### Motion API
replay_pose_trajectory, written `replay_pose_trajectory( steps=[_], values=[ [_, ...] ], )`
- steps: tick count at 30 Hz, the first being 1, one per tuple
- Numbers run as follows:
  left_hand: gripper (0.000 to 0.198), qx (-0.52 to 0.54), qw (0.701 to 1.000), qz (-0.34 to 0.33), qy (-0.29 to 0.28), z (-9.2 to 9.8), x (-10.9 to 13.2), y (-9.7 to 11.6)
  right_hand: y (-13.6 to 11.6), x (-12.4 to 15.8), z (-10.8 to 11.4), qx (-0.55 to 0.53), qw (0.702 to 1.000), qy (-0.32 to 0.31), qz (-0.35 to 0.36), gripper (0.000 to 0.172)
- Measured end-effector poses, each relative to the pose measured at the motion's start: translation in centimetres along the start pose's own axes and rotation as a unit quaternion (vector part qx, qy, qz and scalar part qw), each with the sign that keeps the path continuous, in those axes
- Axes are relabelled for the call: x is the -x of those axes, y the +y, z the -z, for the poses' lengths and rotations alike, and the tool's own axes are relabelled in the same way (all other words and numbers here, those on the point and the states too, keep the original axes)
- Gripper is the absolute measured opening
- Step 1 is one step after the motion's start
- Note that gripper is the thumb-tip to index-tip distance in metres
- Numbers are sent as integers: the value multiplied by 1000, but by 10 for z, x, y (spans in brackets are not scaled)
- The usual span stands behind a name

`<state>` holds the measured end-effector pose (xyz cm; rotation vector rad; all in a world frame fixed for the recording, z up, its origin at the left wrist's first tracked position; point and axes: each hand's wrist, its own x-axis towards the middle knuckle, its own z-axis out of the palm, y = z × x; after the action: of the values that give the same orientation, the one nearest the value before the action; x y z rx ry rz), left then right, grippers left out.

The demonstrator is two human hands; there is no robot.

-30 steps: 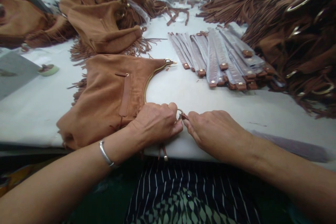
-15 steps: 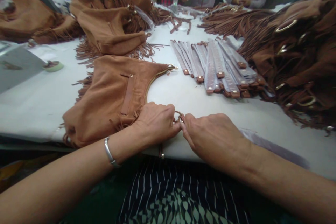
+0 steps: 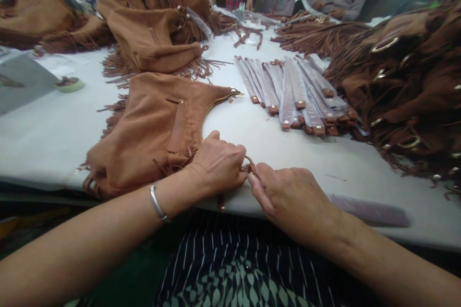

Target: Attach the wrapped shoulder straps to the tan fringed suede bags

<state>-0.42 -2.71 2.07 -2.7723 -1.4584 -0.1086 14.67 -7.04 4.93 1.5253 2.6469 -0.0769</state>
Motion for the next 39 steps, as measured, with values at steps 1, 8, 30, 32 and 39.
replay_pose_trajectory(
  steps=[1, 8, 30, 32, 39],
  values=[
    [27, -3, 1000, -19, 10, -1, 1, -1, 0, 1, 0, -9, 1000, -6, -5, 25],
    [24, -46, 994, -94, 43, -8, 0, -1, -2, 3, -15, -5, 998, 7, -61, 25],
    [16, -15, 974, -212, 78, -12, -6, -9, 43, -11, -9, -317, 943, -82, 68, 30],
    [16, 1, 973, -223, 67, -10, -7, -12, 50, -17, -8, -399, 904, -113, 101, 33],
    [16, 14, 971, -237, 37, -6, -3, -12, 51, -25, -3, -463, 858, -193, 113, 27]
  ],
)
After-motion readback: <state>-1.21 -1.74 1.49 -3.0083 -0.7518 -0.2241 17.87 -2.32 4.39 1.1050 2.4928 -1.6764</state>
